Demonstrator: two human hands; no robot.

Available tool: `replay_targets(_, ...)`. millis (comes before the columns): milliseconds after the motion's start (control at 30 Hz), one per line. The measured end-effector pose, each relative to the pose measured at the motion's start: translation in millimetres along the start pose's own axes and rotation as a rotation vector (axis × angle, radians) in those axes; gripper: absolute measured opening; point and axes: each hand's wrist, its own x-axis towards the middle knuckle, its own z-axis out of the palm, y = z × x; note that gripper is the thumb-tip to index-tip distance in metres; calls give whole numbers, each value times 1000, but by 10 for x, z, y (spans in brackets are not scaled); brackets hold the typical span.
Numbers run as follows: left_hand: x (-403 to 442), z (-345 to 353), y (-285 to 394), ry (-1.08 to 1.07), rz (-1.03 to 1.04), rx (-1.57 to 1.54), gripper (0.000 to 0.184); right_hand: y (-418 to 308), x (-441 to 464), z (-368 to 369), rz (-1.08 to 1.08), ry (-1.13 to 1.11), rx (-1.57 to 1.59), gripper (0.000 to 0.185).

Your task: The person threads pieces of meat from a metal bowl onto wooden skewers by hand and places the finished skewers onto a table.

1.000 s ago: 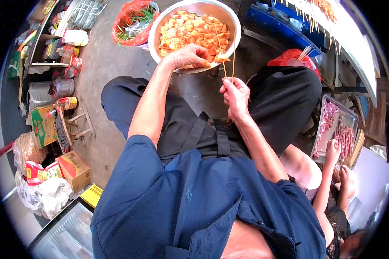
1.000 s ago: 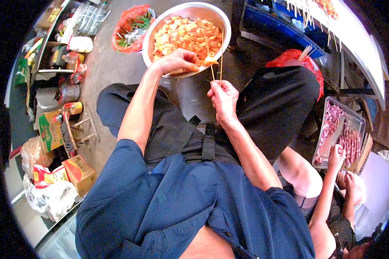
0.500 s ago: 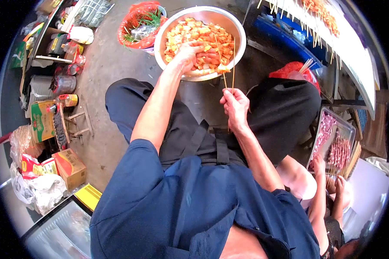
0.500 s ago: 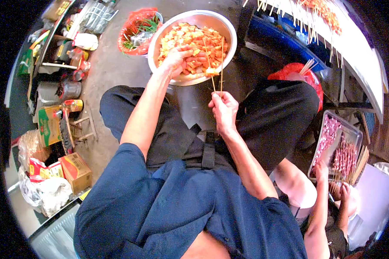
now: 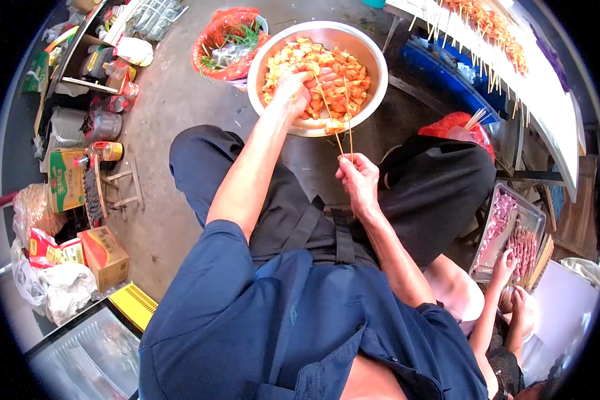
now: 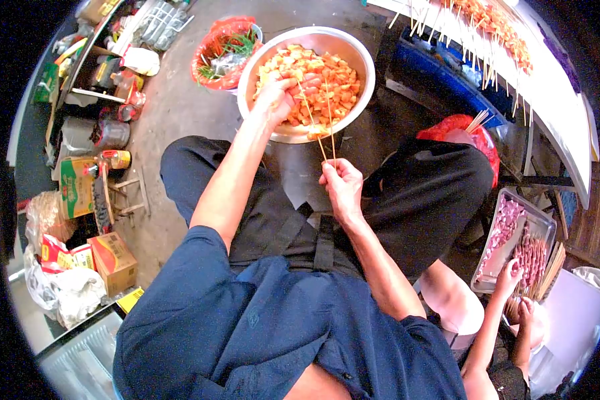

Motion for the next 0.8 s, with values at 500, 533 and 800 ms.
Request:
replay_targets(500,-32,68,17,-31,123,-125,34,-11,-23,7,25,5,21,16)
replay_targets(533,-39,67,17,-31,121,-125,34,-15,-29,7,20,0,24,16)
replay_targets(800,-107,117,46,23,87,67,35,47,-17,5,-33,31,-21,15)
